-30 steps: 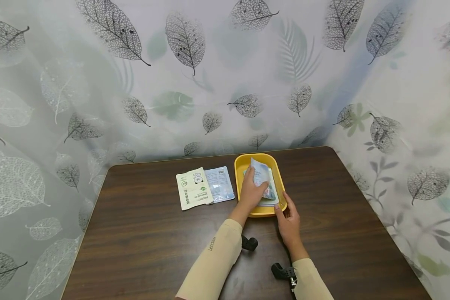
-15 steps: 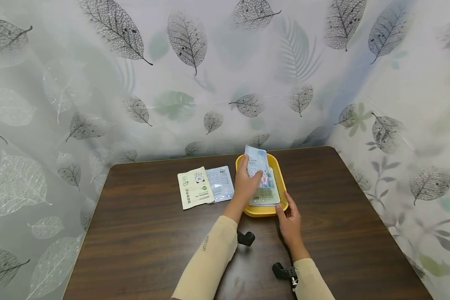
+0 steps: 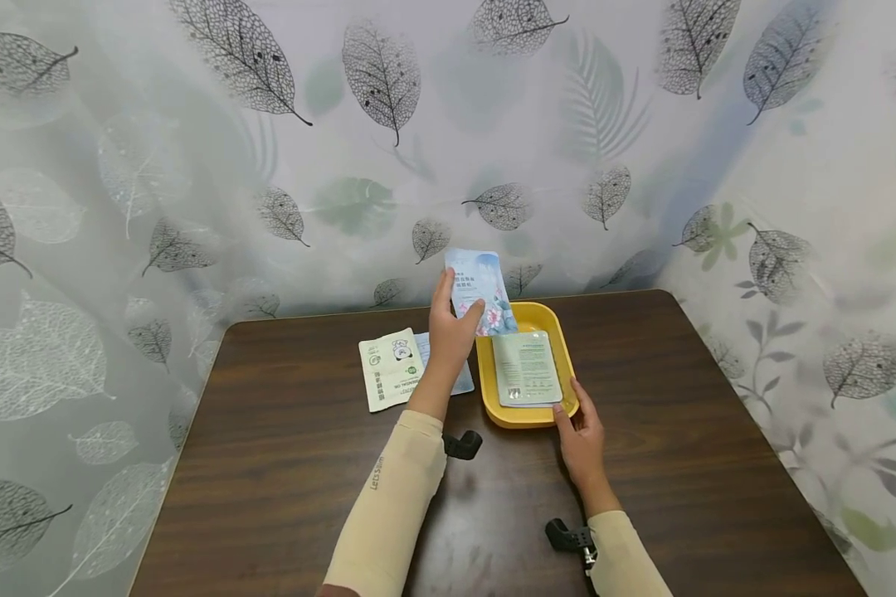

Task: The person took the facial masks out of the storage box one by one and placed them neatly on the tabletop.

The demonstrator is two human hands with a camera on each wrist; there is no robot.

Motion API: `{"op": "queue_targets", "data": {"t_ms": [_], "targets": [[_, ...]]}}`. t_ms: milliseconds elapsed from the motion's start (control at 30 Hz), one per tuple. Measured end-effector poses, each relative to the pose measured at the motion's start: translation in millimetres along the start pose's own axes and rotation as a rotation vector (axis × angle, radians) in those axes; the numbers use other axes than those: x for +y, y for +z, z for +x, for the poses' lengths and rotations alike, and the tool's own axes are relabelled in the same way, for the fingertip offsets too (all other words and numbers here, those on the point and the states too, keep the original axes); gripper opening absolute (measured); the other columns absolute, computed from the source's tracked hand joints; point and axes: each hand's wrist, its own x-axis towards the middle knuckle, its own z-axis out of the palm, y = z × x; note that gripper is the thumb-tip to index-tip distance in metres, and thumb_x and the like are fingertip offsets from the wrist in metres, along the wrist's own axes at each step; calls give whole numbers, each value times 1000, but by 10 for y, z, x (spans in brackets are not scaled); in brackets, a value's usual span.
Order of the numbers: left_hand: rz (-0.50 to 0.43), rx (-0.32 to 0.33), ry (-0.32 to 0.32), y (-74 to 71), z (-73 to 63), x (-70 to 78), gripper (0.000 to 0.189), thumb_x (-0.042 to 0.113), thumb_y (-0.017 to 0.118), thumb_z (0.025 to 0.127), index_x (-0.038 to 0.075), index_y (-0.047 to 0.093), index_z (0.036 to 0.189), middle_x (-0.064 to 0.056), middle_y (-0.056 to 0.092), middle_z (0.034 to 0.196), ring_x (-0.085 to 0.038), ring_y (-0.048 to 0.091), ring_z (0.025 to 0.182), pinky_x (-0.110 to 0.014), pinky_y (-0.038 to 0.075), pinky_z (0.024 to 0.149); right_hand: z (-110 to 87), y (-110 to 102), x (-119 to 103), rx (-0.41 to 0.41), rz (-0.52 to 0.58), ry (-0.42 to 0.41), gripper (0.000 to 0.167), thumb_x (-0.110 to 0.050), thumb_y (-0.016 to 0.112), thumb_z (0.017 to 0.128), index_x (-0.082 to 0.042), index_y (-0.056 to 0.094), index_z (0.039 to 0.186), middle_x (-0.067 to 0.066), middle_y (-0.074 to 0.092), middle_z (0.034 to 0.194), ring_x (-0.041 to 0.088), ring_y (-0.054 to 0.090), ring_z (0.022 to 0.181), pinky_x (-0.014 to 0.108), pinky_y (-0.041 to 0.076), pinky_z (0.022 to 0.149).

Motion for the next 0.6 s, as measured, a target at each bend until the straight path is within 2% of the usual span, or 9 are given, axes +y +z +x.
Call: {"op": "queue_targets", "data": {"t_ms": [133,400,600], "targets": [[-19,43,15,-168,64,18,79,21,64,94,13,26,163,-2,19,172,-19,16,159,-40,21,129,10,-6,-2,-1,-10,3,59,-7,57,103,-8,37,158,12,33,166,29,32,153,8,37,110],[32,156,5,-575,184,9,79,18,66,91,12,30,162,-7,21,171,-22,18,159,-37,20,129,6,6,-4,-8,1,0,59,-7,57,103,-7,36,158,13,33,166,30,32,153,6,37,108],[19,207,-13,-890,225,-57,78,16,67,92,14,31,162,-6,21,171,-19,18,158,-36,26,127,-12,3,-12,-7,6,12,59,-8,57,103,-8,36,159,13,32,166,29,31,153,7,37,108]]}}
